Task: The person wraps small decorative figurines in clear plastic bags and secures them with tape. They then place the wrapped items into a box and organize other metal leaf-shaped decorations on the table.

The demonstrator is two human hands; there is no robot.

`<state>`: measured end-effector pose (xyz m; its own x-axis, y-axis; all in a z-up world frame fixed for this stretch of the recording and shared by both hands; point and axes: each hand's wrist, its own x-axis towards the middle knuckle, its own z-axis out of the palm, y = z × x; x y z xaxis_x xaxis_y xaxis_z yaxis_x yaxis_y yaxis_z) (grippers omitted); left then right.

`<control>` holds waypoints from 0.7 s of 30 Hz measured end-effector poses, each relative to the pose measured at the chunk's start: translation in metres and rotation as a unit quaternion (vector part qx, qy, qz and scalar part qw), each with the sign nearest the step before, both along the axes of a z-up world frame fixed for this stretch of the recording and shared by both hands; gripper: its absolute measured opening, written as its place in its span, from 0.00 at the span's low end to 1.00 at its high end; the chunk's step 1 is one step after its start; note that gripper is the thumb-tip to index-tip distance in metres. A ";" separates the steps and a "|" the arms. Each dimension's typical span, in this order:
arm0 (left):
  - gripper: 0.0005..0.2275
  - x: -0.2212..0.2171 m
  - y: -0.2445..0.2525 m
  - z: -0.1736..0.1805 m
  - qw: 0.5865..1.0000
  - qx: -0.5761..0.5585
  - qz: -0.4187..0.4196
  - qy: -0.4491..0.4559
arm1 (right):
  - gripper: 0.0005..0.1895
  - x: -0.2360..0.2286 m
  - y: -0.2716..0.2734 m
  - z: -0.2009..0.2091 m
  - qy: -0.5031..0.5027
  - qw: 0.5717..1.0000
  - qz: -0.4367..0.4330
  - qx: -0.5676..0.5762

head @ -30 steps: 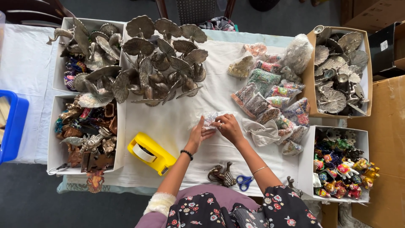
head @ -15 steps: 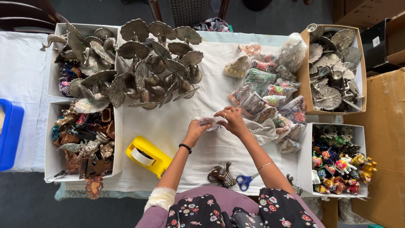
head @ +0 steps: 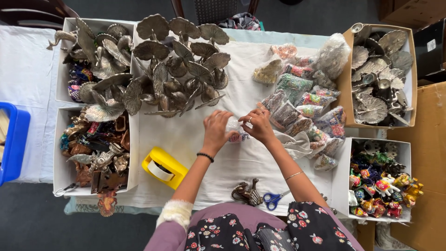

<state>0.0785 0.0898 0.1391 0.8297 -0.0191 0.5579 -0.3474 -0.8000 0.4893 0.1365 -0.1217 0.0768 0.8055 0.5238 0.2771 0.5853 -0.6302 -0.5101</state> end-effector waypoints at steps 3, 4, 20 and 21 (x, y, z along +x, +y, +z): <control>0.22 0.019 -0.001 -0.040 0.995 0.029 -0.078 0.049 | 0.13 0.005 0.001 0.007 -0.009 1.000 0.000 -0.004; 0.16 0.023 0.000 -0.056 0.990 0.040 -0.097 0.095 | 0.13 0.004 0.001 0.010 -0.009 1.000 -0.005 0.000; 0.10 -0.031 -0.003 -0.112 0.967 0.013 -0.198 0.162 | 0.15 -0.024 -0.013 -0.008 -0.001 0.997 0.061 -0.045; 0.10 -0.029 -0.005 -0.098 0.967 0.014 -0.199 0.160 | 0.15 -0.024 -0.013 -0.006 -0.002 0.997 0.060 -0.045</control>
